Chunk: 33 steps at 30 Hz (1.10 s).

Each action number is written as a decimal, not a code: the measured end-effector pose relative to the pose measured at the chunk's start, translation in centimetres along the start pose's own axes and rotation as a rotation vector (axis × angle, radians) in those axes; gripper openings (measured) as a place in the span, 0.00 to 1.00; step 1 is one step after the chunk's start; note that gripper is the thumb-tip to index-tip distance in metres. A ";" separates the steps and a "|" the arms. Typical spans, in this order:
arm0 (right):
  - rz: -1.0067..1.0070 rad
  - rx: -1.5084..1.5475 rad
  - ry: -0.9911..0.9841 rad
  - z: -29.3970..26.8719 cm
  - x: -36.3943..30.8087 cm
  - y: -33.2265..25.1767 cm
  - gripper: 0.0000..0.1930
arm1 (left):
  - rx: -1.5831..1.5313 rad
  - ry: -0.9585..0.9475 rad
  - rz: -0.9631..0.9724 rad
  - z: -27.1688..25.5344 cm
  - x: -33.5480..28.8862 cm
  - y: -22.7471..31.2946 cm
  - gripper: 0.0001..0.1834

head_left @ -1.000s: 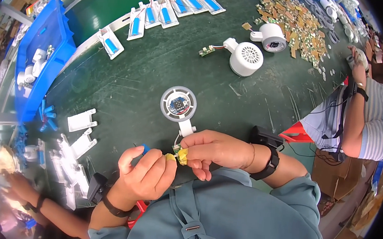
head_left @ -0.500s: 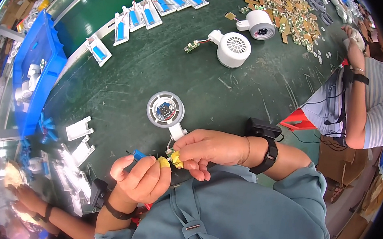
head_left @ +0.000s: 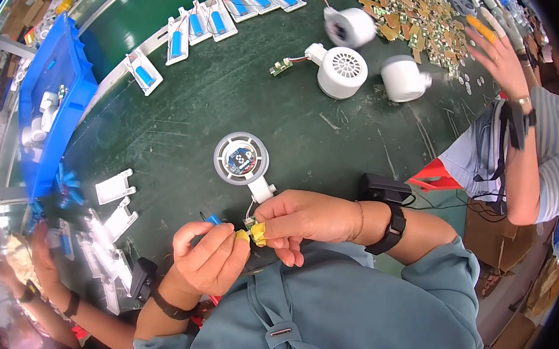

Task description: Assembling small electronic parts and plastic housings on a factory production line.

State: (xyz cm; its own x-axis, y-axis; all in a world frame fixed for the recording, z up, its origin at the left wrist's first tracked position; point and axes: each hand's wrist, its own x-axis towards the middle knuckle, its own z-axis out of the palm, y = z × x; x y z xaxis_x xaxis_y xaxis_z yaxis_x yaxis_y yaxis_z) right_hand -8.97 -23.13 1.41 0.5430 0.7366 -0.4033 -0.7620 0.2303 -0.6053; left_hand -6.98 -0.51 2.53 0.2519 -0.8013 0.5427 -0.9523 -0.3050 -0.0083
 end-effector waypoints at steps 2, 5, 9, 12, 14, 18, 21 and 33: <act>0.001 0.004 -0.007 -0.1 0.0 0.0 0.11 | -0.031 0.010 -0.011 0.1 0.1 0.0 0.10; 0.002 0.000 -0.014 -0.2 0.0 -0.1 0.11 | -0.062 -0.002 -0.026 0.3 0.4 0.1 0.11; -0.007 0.001 0.001 -0.1 0.0 -0.2 0.11 | -0.120 0.004 -0.062 0.6 0.6 0.1 0.12; -0.027 -0.008 -0.001 -0.3 0.0 0.0 0.11 | -0.159 0.017 -0.074 0.9 0.5 0.0 0.12; -0.035 -0.001 -0.004 -0.3 0.0 0.1 0.11 | -0.181 0.023 -0.077 1.0 0.5 0.0 0.12; -0.035 -0.023 -0.016 -0.3 0.1 0.0 0.10 | -0.177 0.048 -0.077 1.0 0.6 0.1 0.13; -0.038 -0.025 -0.001 -0.1 0.0 -0.1 0.10 | -0.195 0.059 -0.078 1.2 0.6 0.2 0.14; -0.064 -0.026 -0.024 -0.7 0.3 0.3 0.08 | -0.205 0.081 -0.098 1.3 0.8 0.3 0.14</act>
State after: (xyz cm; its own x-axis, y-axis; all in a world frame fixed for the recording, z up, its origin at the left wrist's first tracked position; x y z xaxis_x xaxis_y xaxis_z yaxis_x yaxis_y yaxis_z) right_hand -8.84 -23.24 0.63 0.5812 0.7361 -0.3469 -0.7166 0.2609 -0.6469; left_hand -6.85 -1.95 1.86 0.3382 -0.7266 0.5981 -0.9411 -0.2618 0.2141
